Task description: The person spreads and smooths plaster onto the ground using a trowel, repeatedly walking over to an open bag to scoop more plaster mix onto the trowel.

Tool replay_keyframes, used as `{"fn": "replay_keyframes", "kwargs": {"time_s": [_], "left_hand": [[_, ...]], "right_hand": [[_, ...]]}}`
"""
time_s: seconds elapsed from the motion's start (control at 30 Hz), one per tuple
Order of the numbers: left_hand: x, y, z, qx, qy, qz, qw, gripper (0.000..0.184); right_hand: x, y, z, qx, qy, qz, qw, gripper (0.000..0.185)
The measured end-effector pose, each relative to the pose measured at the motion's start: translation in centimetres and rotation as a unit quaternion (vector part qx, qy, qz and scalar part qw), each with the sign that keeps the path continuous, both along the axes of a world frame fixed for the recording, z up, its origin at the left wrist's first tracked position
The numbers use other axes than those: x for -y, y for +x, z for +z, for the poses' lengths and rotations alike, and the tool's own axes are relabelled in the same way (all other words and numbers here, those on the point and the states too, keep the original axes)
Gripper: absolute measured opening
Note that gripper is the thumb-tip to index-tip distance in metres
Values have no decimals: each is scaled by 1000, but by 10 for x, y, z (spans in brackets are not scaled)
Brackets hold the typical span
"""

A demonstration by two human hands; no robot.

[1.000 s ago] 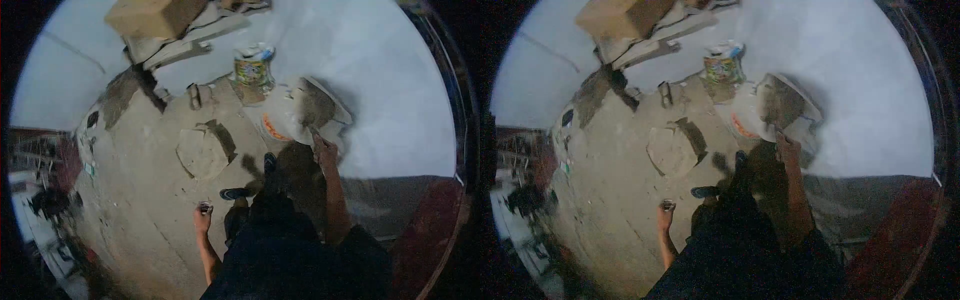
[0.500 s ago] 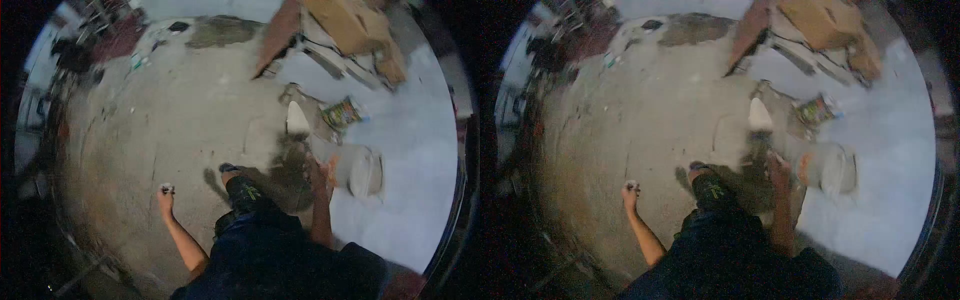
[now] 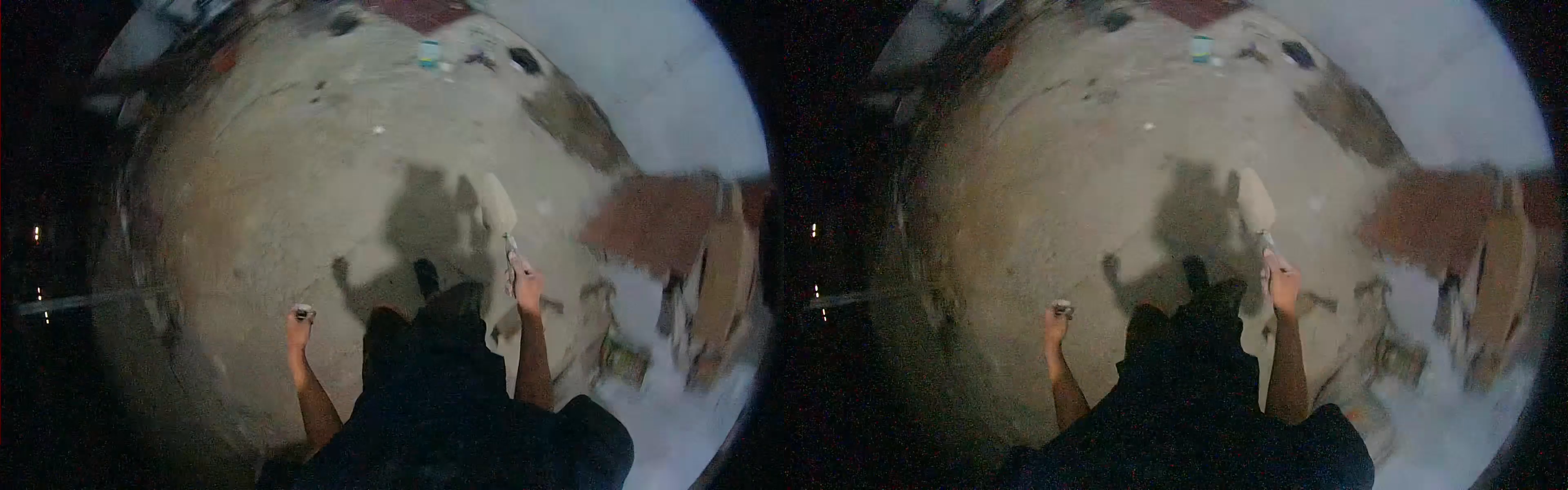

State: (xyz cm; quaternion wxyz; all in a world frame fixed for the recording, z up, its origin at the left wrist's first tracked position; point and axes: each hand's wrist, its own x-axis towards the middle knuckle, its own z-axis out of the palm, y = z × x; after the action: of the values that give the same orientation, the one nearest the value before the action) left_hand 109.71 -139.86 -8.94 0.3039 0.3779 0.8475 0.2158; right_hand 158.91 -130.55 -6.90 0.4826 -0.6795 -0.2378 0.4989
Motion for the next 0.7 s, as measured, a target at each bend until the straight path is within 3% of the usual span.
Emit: {"fn": "replay_keyframes", "kwargs": {"time_s": [0.13,0.17,0.23,0.27,0.33,0.43,0.47,0.53,0.67,0.7], "left_hand": [[7,-80,-26,21,31,125,991,17],[-11,-90,-5,34,28,118,992,19],[-32,-142,-34,159,92,149,972,23],[-56,-159,-22,219,120,167,954,24],[-100,-173,20,241,43,303,921,33],[-153,-242,26,275,77,411,866,45],[-177,-272,40,277,83,419,861,45],[-227,-332,71,208,-8,405,890,52],[-322,-474,94,134,2,443,886,48],[-350,-501,106,201,64,427,879,50]], "right_hand": [[-126,-93,-59,26,11,87,996,20],[-157,-128,-39,29,16,106,994,20],[-223,-192,1,-34,-34,133,990,22],[-260,-225,9,-30,-30,153,987,22],[-334,-292,26,-19,-40,177,983,26],[-425,-409,67,-7,3,229,973,31],[-453,-448,80,-5,7,239,971,31],[-507,-521,105,30,-17,268,963,32],[-629,-680,154,67,-26,281,957,34],[-670,-712,145,29,-27,285,958,35]]}}
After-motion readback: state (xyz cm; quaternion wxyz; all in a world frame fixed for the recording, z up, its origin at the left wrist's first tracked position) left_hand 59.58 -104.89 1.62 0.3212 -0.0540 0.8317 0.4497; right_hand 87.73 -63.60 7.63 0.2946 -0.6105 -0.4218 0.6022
